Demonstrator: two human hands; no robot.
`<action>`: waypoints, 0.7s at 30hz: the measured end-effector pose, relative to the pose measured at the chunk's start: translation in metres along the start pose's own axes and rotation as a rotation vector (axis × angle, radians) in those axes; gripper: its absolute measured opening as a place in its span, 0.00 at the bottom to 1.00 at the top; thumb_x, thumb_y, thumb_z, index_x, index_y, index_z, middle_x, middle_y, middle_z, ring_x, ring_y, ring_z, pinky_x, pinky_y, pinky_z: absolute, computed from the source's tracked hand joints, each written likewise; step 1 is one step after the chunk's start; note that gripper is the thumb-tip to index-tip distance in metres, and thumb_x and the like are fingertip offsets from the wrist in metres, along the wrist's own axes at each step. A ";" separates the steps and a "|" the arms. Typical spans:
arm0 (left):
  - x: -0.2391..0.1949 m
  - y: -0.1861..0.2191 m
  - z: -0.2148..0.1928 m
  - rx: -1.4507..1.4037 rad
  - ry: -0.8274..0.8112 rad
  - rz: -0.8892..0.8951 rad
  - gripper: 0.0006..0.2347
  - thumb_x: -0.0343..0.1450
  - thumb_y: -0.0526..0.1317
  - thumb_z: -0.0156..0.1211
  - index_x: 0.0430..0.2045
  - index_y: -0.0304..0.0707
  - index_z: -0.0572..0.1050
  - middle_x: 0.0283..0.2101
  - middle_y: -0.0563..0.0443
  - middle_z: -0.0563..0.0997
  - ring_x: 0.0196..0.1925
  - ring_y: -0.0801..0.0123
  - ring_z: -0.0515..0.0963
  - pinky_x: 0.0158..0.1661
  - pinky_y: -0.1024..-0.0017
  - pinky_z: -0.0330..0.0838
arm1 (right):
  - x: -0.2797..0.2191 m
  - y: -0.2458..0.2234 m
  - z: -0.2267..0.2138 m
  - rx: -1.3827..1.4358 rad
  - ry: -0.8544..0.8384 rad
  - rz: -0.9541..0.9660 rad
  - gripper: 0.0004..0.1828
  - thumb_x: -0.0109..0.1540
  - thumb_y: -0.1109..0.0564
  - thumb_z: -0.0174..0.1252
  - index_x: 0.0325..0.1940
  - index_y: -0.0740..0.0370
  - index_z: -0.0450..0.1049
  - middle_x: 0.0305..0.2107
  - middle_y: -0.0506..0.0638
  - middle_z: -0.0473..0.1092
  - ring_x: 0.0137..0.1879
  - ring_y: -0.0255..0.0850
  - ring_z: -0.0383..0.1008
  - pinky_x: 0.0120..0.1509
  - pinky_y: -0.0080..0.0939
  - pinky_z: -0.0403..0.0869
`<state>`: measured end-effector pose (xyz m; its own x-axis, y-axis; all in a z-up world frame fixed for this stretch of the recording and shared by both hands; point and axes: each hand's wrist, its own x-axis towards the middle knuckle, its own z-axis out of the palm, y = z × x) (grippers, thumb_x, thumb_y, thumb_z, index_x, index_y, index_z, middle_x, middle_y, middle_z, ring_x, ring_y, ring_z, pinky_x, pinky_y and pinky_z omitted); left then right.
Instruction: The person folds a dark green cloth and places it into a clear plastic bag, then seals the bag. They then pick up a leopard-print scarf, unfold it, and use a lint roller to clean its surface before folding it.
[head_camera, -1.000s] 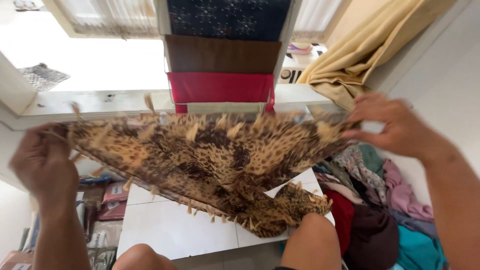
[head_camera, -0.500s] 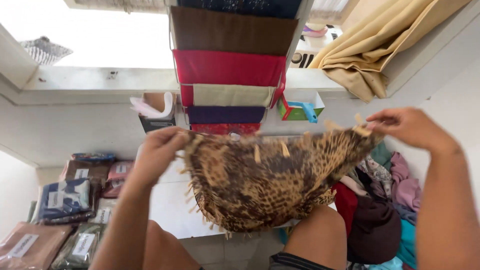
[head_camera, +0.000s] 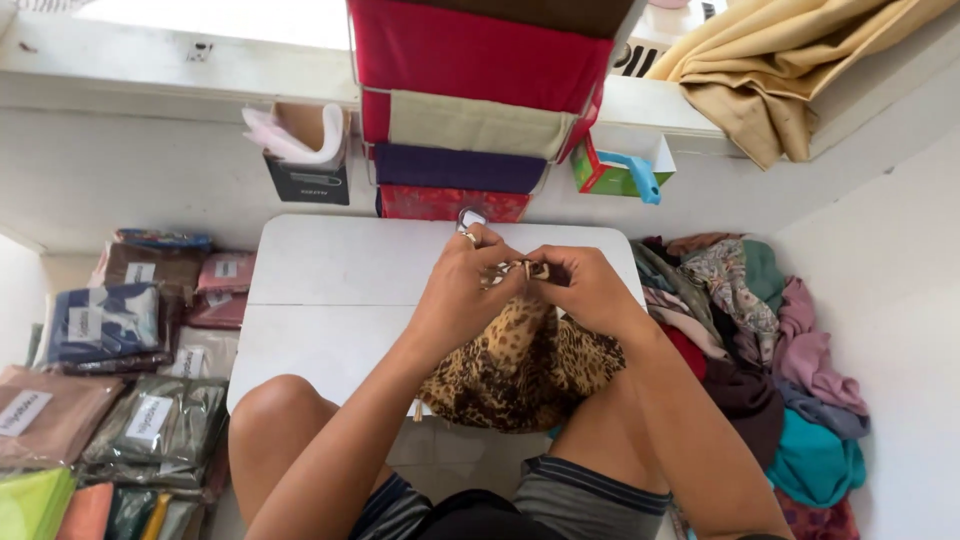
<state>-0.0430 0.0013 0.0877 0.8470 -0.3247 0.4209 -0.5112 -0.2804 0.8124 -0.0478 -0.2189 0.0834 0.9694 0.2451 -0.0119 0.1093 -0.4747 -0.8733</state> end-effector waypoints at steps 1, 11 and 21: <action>-0.001 -0.004 0.001 -0.039 0.028 0.025 0.07 0.69 0.38 0.65 0.38 0.41 0.85 0.38 0.46 0.78 0.41 0.52 0.79 0.42 0.61 0.77 | -0.001 -0.002 0.001 0.014 0.000 -0.006 0.10 0.61 0.54 0.68 0.45 0.55 0.84 0.33 0.49 0.82 0.40 0.39 0.82 0.53 0.41 0.77; -0.091 -0.093 0.071 -0.154 0.261 -0.155 0.13 0.70 0.31 0.60 0.47 0.37 0.67 0.49 0.43 0.71 0.58 0.48 0.74 0.59 0.52 0.70 | -0.022 -0.016 -0.053 0.067 0.243 -0.293 0.06 0.62 0.58 0.67 0.38 0.62 0.78 0.23 0.49 0.75 0.32 0.32 0.73 0.40 0.35 0.74; -0.082 -0.115 0.120 0.126 0.252 -0.103 0.18 0.66 0.36 0.69 0.50 0.38 0.75 0.69 0.33 0.63 0.51 0.50 0.76 0.50 0.58 0.71 | -0.069 -0.037 -0.138 0.074 0.269 -0.450 0.13 0.60 0.55 0.67 0.47 0.58 0.77 0.35 0.43 0.74 0.33 0.23 0.67 0.40 0.19 0.67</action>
<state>-0.0710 -0.0486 -0.0887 0.8968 -0.0589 0.4385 -0.4214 -0.4155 0.8061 -0.0883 -0.3347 0.1835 0.8534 0.1806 0.4890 0.5212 -0.3095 -0.7953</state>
